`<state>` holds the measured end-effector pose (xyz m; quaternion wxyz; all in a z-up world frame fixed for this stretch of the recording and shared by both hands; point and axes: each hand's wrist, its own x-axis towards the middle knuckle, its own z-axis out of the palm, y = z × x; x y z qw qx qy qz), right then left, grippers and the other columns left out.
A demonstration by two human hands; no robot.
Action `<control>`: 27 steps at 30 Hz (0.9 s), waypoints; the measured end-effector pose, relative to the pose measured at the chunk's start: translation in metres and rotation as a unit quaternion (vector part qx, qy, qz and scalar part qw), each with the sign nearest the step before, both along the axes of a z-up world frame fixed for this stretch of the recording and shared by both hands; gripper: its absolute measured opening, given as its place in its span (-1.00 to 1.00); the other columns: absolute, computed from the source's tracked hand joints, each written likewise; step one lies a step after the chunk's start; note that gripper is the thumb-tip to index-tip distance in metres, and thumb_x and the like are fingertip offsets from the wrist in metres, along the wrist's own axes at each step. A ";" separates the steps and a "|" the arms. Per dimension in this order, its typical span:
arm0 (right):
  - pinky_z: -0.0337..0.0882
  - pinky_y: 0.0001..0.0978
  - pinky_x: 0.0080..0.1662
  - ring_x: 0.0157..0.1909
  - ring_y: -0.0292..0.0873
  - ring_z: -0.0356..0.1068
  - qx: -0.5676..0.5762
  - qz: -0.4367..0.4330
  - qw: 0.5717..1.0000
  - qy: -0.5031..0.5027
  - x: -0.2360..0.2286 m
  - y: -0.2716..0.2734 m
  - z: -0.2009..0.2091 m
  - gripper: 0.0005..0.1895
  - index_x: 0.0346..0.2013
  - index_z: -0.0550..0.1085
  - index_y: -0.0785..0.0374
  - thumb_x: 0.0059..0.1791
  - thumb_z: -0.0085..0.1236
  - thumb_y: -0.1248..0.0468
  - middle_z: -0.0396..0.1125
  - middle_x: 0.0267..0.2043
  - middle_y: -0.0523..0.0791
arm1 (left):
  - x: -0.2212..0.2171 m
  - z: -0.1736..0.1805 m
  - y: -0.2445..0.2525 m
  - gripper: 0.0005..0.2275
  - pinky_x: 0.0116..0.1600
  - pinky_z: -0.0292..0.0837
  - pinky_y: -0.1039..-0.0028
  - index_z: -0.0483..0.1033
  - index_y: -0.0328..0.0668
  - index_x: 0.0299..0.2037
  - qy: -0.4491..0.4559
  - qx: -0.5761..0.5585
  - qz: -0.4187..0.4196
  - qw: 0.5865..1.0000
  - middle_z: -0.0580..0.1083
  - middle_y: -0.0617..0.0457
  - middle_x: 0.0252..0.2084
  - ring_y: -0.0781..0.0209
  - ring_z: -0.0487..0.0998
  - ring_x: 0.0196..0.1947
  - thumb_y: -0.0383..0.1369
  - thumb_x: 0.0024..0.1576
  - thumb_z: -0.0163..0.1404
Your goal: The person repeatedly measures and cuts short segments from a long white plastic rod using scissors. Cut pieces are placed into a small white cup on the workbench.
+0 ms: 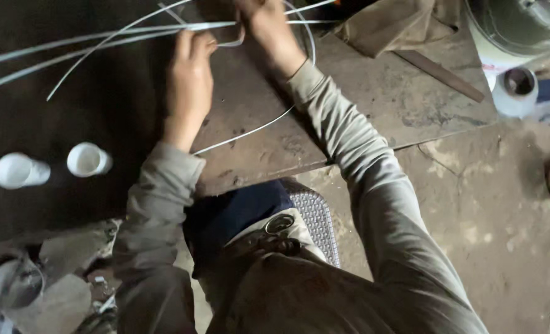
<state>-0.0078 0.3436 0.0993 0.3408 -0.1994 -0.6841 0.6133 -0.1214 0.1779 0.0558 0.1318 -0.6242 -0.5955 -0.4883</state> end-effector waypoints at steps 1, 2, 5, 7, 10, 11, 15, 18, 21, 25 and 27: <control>0.31 -0.40 -0.47 -0.52 -0.33 0.32 -0.007 -0.003 1.000 -0.005 -0.003 -0.005 -0.014 -0.70 -0.26 0.54 0.32 0.12 -0.03 0.15 0.40 -0.46 -0.24 | -0.003 0.001 -0.002 -0.91 0.04 0.56 0.24 0.48 -0.42 -0.03 0.004 0.000 0.002 1.000 0.45 -0.20 0.01 -0.15 0.60 -0.02 -0.66 0.31 0.00; 0.32 -0.40 -0.48 -0.54 -0.32 0.33 0.037 0.010 0.999 -0.005 -0.007 -0.008 -0.026 -0.69 -0.26 0.55 0.32 0.11 -0.03 0.15 0.41 -0.47 -0.24 | -0.005 0.004 0.000 -0.92 0.03 0.55 0.23 0.49 -0.42 -0.03 0.008 0.007 0.005 1.000 0.45 -0.20 0.00 -0.16 0.59 -0.04 -0.64 0.32 0.03; 0.32 -0.46 -0.26 -0.31 -0.38 0.24 0.180 0.047 0.982 0.035 -0.024 -0.017 -0.059 -0.83 -0.17 0.49 0.31 0.18 0.09 0.25 0.32 -0.37 -0.22 | -0.004 0.008 -0.001 -0.90 0.05 0.58 0.29 0.50 -0.43 0.04 -0.084 0.024 -0.045 0.995 0.44 -0.18 -0.01 -0.04 0.62 -0.03 -0.64 0.37 0.00; 0.34 -0.48 -0.23 -0.29 -0.40 0.27 0.203 0.044 0.977 0.058 -0.030 -0.022 -0.075 -0.89 -0.14 0.45 0.28 0.20 0.05 0.29 0.36 -0.33 -0.23 | -0.007 0.007 -0.003 -0.95 0.04 0.55 0.30 0.52 -0.39 -0.01 -0.085 0.036 -0.010 0.996 0.47 -0.13 -0.03 -0.02 0.61 -0.04 -0.61 0.38 0.06; 0.26 -0.46 -0.28 -0.34 -0.37 0.19 0.164 0.027 0.986 0.013 -0.033 -0.029 -0.080 -0.85 -0.18 0.44 0.27 0.16 0.10 0.24 0.28 -0.39 -0.20 | -0.014 0.002 -0.007 -0.96 0.01 0.56 0.39 0.53 -0.41 -0.03 -0.141 0.032 -0.004 0.989 0.47 -0.10 -0.03 0.05 0.61 -0.06 -0.60 0.38 0.09; 0.26 -0.46 -0.28 -0.34 -0.36 0.18 0.155 0.019 0.988 0.022 -0.032 -0.033 -0.079 -0.86 -0.18 0.44 0.27 0.16 0.10 0.24 0.27 -0.39 -0.20 | -0.016 -0.002 -0.006 -0.95 0.00 0.57 0.43 0.53 -0.43 -0.02 -0.169 0.026 -0.011 0.985 0.47 -0.10 -0.03 0.09 0.61 -0.07 -0.61 0.38 0.09; 0.34 -0.47 -0.23 -0.30 -0.39 0.25 0.137 -0.014 0.989 0.050 -0.028 -0.045 -0.074 -0.87 -0.16 0.40 0.25 0.18 0.04 0.24 0.30 -0.37 -0.22 | -0.023 -0.019 0.009 -0.93 0.00 0.59 0.50 0.53 -0.45 -0.02 -0.320 0.036 -0.073 0.944 0.49 -0.01 -0.04 0.25 0.61 -0.12 -0.61 0.34 0.10; 0.39 -0.48 -0.18 -0.24 -0.39 0.31 0.141 0.007 0.987 0.080 -0.026 -0.051 -0.077 -0.88 -0.11 0.40 0.26 0.18 0.05 0.26 0.36 -0.32 -0.21 | -0.030 -0.033 0.011 -0.91 0.07 0.60 0.50 0.53 -0.45 0.00 -0.371 0.046 -0.090 0.923 0.59 -0.03 -0.04 0.26 0.63 -0.06 -0.62 0.35 0.13; 0.46 -0.46 -0.28 -0.30 -0.35 0.41 0.004 0.105 0.991 0.084 -0.025 -0.049 -0.079 -0.89 -0.10 0.39 0.28 0.14 0.04 0.29 0.41 -0.29 -0.18 | -0.040 -0.037 0.008 -0.90 0.11 0.59 0.50 0.53 -0.46 0.04 -0.365 0.058 -0.062 0.927 0.59 -0.08 0.01 0.24 0.62 -0.05 -0.64 0.38 0.14; 0.57 -0.40 -0.25 -0.28 -0.27 0.51 -0.138 0.229 0.959 0.089 -0.026 -0.048 -0.078 -0.88 -0.06 0.40 0.32 0.14 0.03 0.33 0.48 -0.26 -0.10 | -0.050 -0.035 0.006 -0.91 0.13 0.65 0.46 0.54 -0.44 0.02 -0.375 0.076 -0.045 0.923 0.59 -0.07 -0.01 0.22 0.66 -0.05 -0.65 0.38 0.12; 0.56 -0.42 -0.27 -0.28 -0.28 0.51 -0.120 0.240 0.960 0.082 -0.024 -0.055 -0.081 -0.88 -0.05 0.38 0.30 0.13 0.03 0.34 0.47 -0.28 -0.12 | -0.049 -0.039 -0.001 -0.92 0.12 0.65 0.45 0.54 -0.44 0.03 -0.354 0.070 -0.028 0.932 0.59 -0.07 -0.01 0.22 0.67 -0.05 -0.65 0.39 0.13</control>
